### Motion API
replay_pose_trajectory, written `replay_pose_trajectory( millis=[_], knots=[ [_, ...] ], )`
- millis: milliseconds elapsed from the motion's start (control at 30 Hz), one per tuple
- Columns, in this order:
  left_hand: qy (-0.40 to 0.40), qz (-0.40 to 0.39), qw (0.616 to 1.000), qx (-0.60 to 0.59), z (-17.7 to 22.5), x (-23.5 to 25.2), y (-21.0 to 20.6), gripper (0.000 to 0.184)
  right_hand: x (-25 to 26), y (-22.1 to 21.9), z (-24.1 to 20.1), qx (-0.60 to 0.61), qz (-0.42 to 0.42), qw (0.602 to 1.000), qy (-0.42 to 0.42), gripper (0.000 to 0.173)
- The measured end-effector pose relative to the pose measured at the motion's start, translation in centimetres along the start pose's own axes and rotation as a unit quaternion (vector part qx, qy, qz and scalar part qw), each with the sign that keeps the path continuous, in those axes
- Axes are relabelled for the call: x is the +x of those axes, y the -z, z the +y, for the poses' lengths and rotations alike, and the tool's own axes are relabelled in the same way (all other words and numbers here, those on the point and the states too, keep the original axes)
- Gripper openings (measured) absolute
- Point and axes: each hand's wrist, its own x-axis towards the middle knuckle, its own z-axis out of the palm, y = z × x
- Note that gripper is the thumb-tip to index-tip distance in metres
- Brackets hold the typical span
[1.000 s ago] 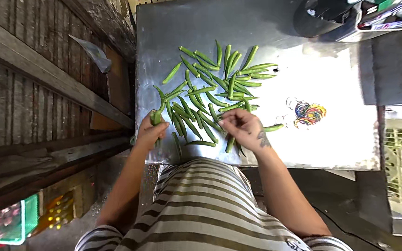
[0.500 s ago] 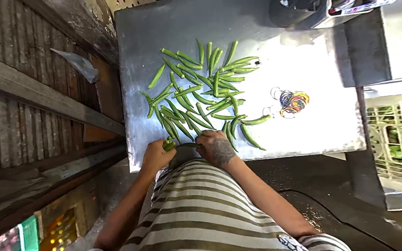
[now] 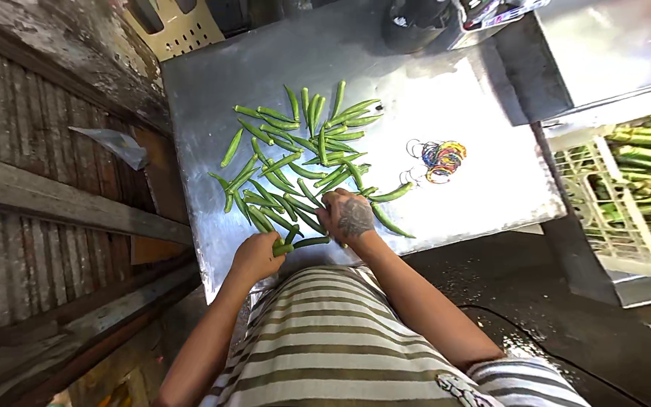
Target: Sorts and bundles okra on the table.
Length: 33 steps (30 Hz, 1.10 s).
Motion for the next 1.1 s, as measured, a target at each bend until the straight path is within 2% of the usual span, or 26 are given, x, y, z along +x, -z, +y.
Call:
replay_pose_trajectory(
  millis=[167,267,333,433,533,600,667,767,900,1000,1100],
  knots=[
    [-0.021,0.023,0.999,-0.027,-0.5,-0.3,-0.7,0.035,0.5,-2.4,0.0,-0.029,0.028,0.999,-0.002,0.03],
    [-0.052,0.091,0.981,-0.166,-0.8,-0.8,-0.4,0.034,0.5,-2.8,-0.3,-0.053,0.045,0.997,0.024,0.027],
    [-0.075,0.128,0.936,-0.319,-0.4,-0.7,-0.1,0.027,0.2,-2.3,-0.5,-0.04,0.035,0.998,0.017,0.027],
    [-0.087,0.125,0.811,-0.565,1.2,0.0,0.5,0.013,-0.9,0.1,-0.5,0.119,-0.038,0.992,-0.022,0.026],
    [-0.056,0.1,0.731,-0.673,2.5,0.5,0.9,0.025,-3.1,1.6,-0.5,0.283,-0.062,0.956,0.035,0.023],
    [-0.075,0.072,0.697,-0.71,3.0,1.1,0.5,0.031,-4.1,1.6,-0.5,0.318,-0.084,0.94,0.088,0.025],
    [-0.102,0.052,0.683,-0.721,3.7,1.6,0.0,0.031,-4.7,1.3,-0.3,0.326,-0.095,0.933,0.117,0.028],
    [-0.122,0.04,0.659,-0.741,3.9,1.4,0.4,0.03,-5.1,0.6,0.8,0.361,-0.079,0.923,0.105,0.034],
    [-0.131,0.102,0.63,-0.758,0.9,1.0,3.3,0.037,-4.7,0.1,3.0,0.336,0.023,0.94,0.056,0.031],
    [-0.148,0.133,0.641,-0.741,-1.5,0.6,4.9,0.032,-4.2,0.0,3.6,0.29,0.053,0.955,0.033,0.025],
    [-0.156,0.131,0.665,-0.718,-2.3,0.3,4.8,0.013,-3.3,-0.6,2.2,0.25,0.024,0.965,0.068,0.022]
  ],
)
